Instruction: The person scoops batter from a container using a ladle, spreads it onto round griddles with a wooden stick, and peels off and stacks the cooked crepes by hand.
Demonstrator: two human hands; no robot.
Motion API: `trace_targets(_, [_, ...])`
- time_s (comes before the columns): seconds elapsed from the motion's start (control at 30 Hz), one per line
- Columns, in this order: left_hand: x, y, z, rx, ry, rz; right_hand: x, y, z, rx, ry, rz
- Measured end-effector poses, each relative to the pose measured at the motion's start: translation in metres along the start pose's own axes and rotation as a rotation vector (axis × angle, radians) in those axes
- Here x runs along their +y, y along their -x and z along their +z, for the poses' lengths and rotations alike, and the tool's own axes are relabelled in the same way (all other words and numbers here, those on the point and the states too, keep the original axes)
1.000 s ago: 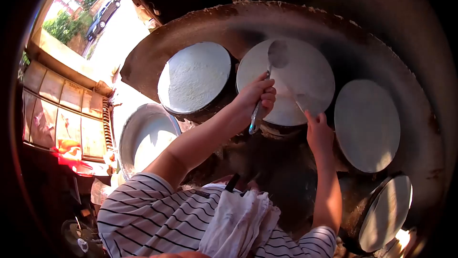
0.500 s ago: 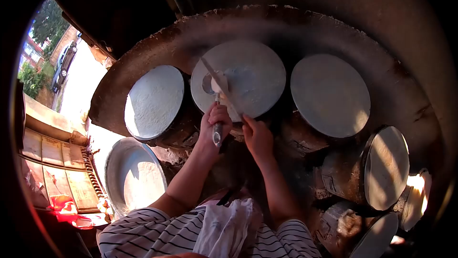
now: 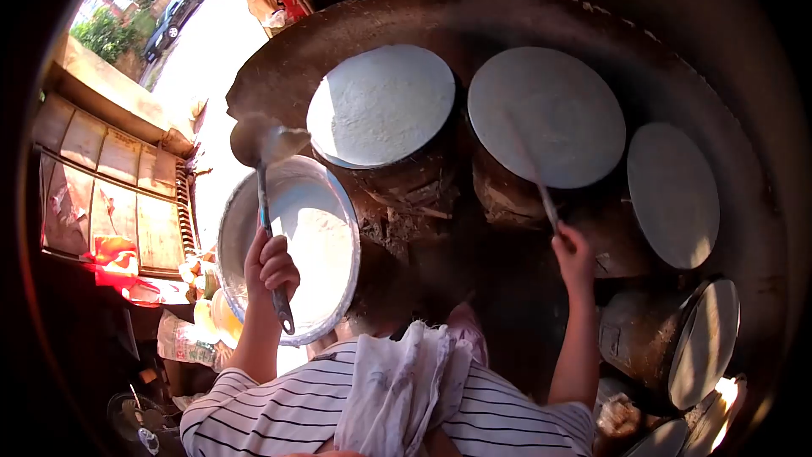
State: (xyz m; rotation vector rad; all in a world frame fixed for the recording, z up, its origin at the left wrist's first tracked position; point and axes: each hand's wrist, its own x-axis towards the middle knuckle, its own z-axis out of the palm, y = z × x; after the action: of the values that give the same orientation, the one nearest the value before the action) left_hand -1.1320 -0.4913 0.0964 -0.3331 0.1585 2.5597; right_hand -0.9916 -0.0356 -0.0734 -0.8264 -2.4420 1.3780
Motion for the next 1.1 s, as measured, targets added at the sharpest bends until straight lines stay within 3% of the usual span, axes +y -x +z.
trace_targets(0.07, [0.047,0.012,-0.057,0.319,-0.093,0.120,-0.060,0.062,0.031,-0.265,-0.112,-0.013])
trace_targets(0.13, [0.070,-0.005,-0.102,0.576,0.137,0.126,-0.104,0.084,0.072,-0.337,-0.253,-0.047])
trace_targets(0.2, [0.097,-0.048,-0.198,0.650,-0.077,0.160,-0.135,0.082,0.098,-0.374,-0.112,-0.192])
trace_targets(0.27, [0.072,-0.085,-0.222,1.003,-0.310,0.155,-0.154,0.079,0.110,-0.316,-0.009,-0.300])
trace_targets(0.3, [0.053,-0.086,-0.198,0.979,-0.537,0.066,-0.163,0.078,0.110,-0.305,0.058,-0.271])
trace_targets(0.33, [0.037,-0.082,-0.167,0.944,-0.750,-0.022,-0.169,0.078,0.105,-0.299,0.133,-0.247])
trace_targets(0.4, [0.045,-0.088,-0.144,0.601,-1.199,-0.241,-0.166,0.073,0.102,-0.291,0.272,-0.260])
trace_targets(0.43, [0.044,-0.102,-0.135,0.572,-1.579,-0.100,-0.169,0.065,0.109,-0.293,0.303,-0.245])
trace_targets(0.47, [0.047,-0.121,-0.137,0.466,-2.254,0.415,-0.175,0.061,0.117,-0.306,0.332,-0.223])
trace_targets(0.5, [0.047,-0.139,-0.118,0.373,-2.288,0.751,-0.175,0.051,0.128,-0.312,0.373,-0.248])
trace_targets(0.57, [0.059,-0.183,-0.105,0.279,-2.592,1.062,-0.189,0.025,0.147,-0.332,0.388,-0.260])
trace_targets(0.67, [0.085,-0.236,-0.096,0.084,-2.789,1.225,-0.186,-0.004,0.153,-0.357,0.375,-0.381])
trace_targets(0.73, [0.107,-0.254,-0.090,-0.151,-2.804,1.145,-0.177,-0.020,0.137,-0.407,0.197,-0.403])
trace_targets(0.77, [0.117,-0.258,-0.089,-0.264,-2.804,1.101,-0.162,-0.025,0.122,-0.485,-0.039,-0.294])
trace_targets(0.8, [0.126,-0.261,-0.089,-0.370,-2.765,1.075,-0.154,-0.028,0.094,-0.654,-0.148,0.019])
trace_targets(0.87, [0.141,-0.271,-0.084,-0.589,-2.674,1.029,-0.143,-0.024,0.043,-0.699,-0.234,0.126])
trace_targets(0.9, [0.142,-0.273,-0.077,-0.667,-2.634,1.088,-0.134,-0.017,0.021,-0.688,-0.298,0.354])
trace_targets(1.0, [0.144,-0.279,-0.060,-0.782,-2.611,1.089,-0.125,-0.002,-0.006,-0.559,-0.687,0.499])
trace_targets(1.1, [0.146,-0.286,-0.044,-0.832,-2.584,1.067,-0.113,-0.004,-0.004,-0.530,-0.851,0.468])
